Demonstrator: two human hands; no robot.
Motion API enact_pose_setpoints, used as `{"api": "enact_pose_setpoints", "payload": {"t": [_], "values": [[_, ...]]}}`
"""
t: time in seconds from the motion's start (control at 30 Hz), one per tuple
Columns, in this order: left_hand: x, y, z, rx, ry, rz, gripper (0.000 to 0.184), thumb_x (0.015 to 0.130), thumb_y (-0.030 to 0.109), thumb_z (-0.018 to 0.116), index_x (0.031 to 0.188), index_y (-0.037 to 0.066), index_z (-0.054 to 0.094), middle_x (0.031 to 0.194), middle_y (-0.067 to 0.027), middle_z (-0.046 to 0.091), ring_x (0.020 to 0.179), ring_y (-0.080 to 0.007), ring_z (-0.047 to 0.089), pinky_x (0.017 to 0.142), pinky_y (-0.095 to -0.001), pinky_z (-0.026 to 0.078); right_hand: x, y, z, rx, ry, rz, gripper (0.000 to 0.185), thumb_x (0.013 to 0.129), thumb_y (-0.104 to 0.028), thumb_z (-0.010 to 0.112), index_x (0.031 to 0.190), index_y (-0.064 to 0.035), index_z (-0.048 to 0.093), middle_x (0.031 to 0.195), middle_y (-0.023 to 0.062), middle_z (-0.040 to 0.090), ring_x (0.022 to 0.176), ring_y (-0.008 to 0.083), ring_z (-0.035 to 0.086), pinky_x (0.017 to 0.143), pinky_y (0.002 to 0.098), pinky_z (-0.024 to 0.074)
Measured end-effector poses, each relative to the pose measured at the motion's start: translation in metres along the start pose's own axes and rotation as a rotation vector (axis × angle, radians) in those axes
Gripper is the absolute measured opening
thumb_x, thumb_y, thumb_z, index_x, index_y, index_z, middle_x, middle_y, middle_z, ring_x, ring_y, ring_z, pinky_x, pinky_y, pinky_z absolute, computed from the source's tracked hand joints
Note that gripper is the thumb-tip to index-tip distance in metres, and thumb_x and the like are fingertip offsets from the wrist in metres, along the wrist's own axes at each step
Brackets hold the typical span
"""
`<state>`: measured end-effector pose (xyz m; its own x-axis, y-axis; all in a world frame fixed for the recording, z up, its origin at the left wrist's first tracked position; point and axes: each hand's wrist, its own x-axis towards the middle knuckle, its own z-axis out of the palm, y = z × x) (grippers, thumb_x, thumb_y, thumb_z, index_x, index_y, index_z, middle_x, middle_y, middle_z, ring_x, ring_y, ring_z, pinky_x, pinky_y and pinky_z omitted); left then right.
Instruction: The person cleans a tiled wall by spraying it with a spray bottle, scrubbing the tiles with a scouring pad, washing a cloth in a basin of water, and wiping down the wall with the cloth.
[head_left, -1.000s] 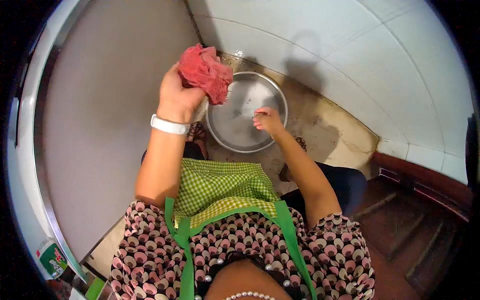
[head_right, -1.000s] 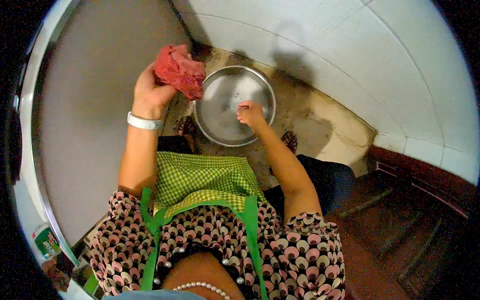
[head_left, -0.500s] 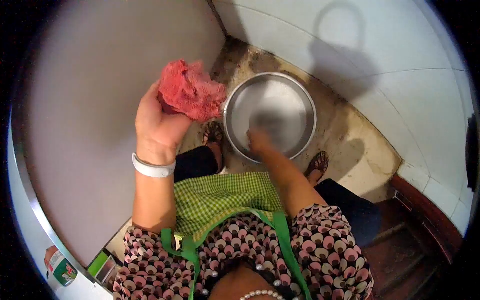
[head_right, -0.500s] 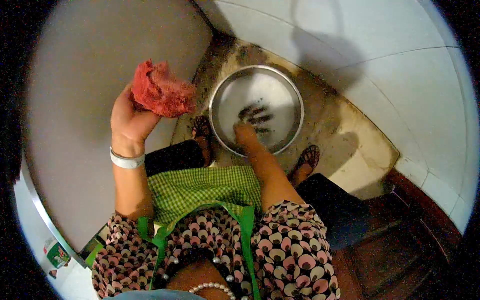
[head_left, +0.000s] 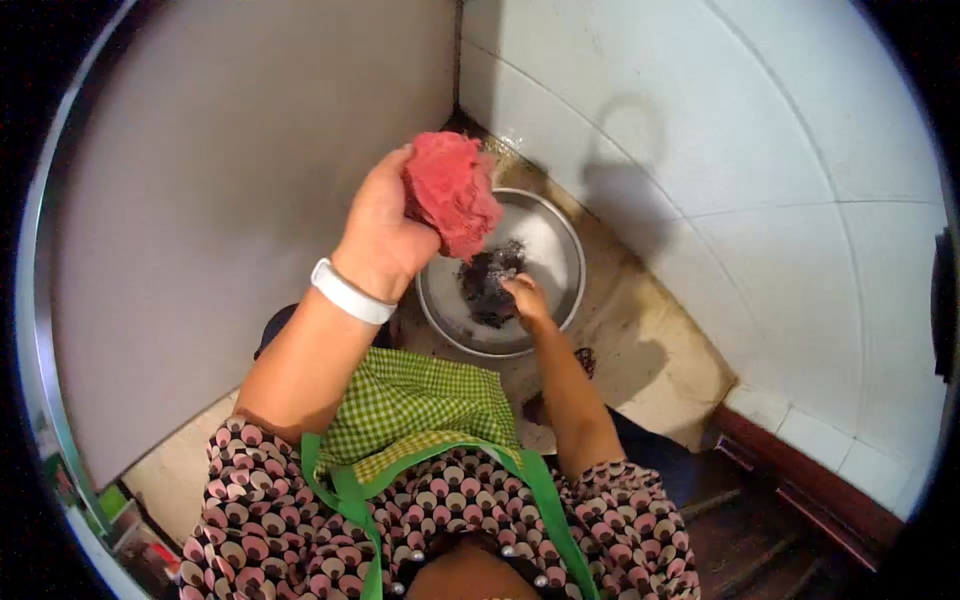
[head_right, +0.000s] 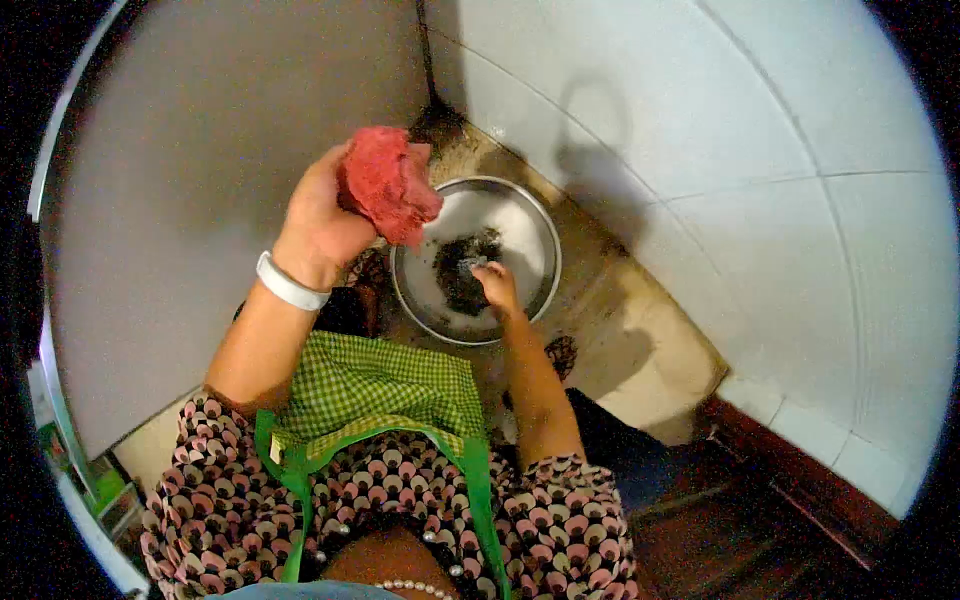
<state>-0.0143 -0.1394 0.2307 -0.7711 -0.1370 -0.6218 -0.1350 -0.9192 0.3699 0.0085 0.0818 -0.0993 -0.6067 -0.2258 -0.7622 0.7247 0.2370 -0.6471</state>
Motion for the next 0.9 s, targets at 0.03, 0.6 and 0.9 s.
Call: {"api": "enact_pose_setpoints", "payload": {"t": [0.03,0.6,0.9], "values": [[-0.002,-0.001,-0.002,-0.020,-0.029,0.009,0.035,0.096,0.026,0.031,0.112,0.001,0.051,0.115,-0.0146,0.057,0.107,-0.0300,0.054,0.096,-0.0444,0.040,-0.021,-0.017,0.005,0.107,0.038,0.000,0.043,0.080,-0.019,0.068,0.112,0.0010,0.049,0.120,0.0147,0.051,0.105,0.0246,0.053,0.071,0.0417,0.0523],[0.008,0.008,-0.004,-0.155,-0.270,0.113,0.023,0.088,0.008,0.052,0.110,0.001,0.053,0.108,-0.0150,0.058,0.102,-0.0280,0.056,0.089,-0.0425,0.047,0.019,0.007,-0.012,-0.664,0.270,-0.360,0.071,0.062,-0.019,0.084,0.118,0.0021,0.048,0.101,0.0123,0.060,0.090,0.0210,0.059,0.072,0.0340,0.0505],[0.018,0.011,-0.006,-0.184,-0.162,0.029,0.026,0.089,0.011,0.046,0.111,-0.001,0.054,0.110,-0.0166,0.060,0.103,-0.0309,0.056,0.095,-0.0442,0.043,-0.024,-0.058,-0.014,-0.205,0.120,-0.476,0.032,0.073,-0.008,0.074,0.099,-0.0024,0.057,0.086,0.0051,0.061,0.076,0.0158,0.060,0.068,0.0309,0.0500]]}}
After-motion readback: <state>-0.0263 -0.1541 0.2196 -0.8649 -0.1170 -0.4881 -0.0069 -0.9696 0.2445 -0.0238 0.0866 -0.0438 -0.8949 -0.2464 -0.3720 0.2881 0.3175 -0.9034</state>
